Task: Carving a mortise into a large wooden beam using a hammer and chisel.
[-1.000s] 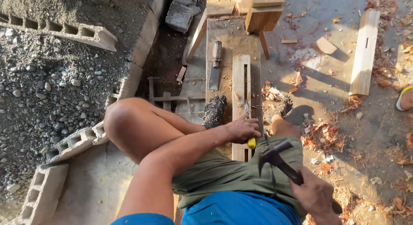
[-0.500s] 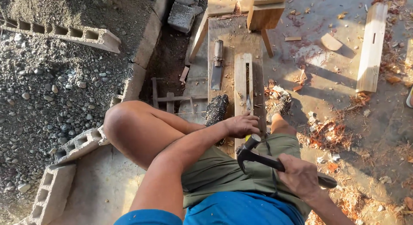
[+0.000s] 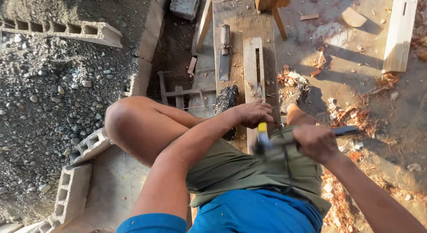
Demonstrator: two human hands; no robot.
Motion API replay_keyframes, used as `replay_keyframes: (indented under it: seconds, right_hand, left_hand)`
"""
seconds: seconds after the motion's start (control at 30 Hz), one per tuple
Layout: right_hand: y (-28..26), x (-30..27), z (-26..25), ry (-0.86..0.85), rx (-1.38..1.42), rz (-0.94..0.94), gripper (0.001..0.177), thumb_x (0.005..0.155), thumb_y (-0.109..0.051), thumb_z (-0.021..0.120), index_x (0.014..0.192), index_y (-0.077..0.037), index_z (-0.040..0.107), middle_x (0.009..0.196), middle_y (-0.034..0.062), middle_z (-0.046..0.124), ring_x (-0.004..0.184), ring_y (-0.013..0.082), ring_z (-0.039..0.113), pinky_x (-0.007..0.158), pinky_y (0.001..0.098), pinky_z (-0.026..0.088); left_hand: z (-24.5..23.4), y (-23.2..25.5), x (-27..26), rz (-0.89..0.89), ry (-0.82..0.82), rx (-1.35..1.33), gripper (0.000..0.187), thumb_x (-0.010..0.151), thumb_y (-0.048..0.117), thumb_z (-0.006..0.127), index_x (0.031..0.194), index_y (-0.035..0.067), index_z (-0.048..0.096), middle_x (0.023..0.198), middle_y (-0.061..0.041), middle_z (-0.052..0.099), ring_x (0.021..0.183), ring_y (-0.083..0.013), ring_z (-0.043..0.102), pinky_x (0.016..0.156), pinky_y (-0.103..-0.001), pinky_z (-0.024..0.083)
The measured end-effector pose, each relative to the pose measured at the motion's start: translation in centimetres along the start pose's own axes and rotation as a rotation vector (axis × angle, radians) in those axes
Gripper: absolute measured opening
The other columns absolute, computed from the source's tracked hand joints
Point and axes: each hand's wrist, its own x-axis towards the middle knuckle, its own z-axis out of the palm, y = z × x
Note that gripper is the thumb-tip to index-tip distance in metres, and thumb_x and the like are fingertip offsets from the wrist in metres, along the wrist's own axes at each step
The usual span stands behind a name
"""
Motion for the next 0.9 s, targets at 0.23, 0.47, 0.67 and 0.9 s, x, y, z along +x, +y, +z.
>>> replay_keyframes:
  seconds: [0.23, 0.47, 0.67, 0.9]
  right_hand:
    - [-1.5, 0.7, -1.0, -0.064, -0.006, 0.205, 0.013, 0.073, -0.016, 0.070, 0.074, -0.011, 0.058, 0.067, 0.0098, 0.062, 0.061, 0.0309, 0.065, 0.056, 0.0447, 0.050]
    - [2.8, 0.4, 0.9, -0.056, -0.045, -0.116, 0.010, 0.072, -0.013, 0.069, 0.077, -0.011, 0.060, 0.063, 0.0070, 0.060, 0.061, 0.0280, 0.066, 0.055, 0.0444, 0.051]
    - [1.1, 2.3, -1.2, -0.140, -0.101, 0.148, 0.015, 0.068, -0.015, 0.070, 0.080, -0.013, 0.060, 0.068, 0.0056, 0.060, 0.060, 0.0275, 0.065, 0.054, 0.0431, 0.050]
    - [2.8, 1.2, 1.4, -0.027, -0.018, -0.047, 0.011, 0.075, -0.015, 0.069, 0.072, -0.012, 0.058, 0.064, 0.0070, 0.058, 0.058, 0.0278, 0.065, 0.056, 0.0441, 0.052]
  left_hand:
    - [0.5, -0.6, 0.3, -0.006, 0.156, -0.056, 0.057, 0.061, 0.014, 0.072, 0.116, 0.023, 0.064, 0.118, -0.013, 0.060, 0.128, -0.0368, 0.048, 0.110, -0.069, 0.026]
    - [2.9, 0.1, 0.3, -0.077, 0.040, 0.111, 0.011, 0.092, 0.017, 0.064, 0.100, 0.023, 0.060, 0.109, -0.004, 0.058, 0.133, -0.0281, 0.051, 0.121, -0.065, 0.024]
    - [1.9, -0.3, 0.6, -0.006, 0.134, -0.058, 0.050, 0.064, 0.017, 0.071, 0.113, 0.020, 0.060, 0.117, -0.012, 0.057, 0.124, -0.0339, 0.048, 0.108, -0.065, 0.026]
    - [1.5, -2.1, 0.5, -0.086, 0.056, 0.036, 0.030, 0.083, 0.013, 0.072, 0.109, 0.024, 0.062, 0.115, -0.002, 0.061, 0.134, -0.0250, 0.052, 0.117, -0.055, 0.033]
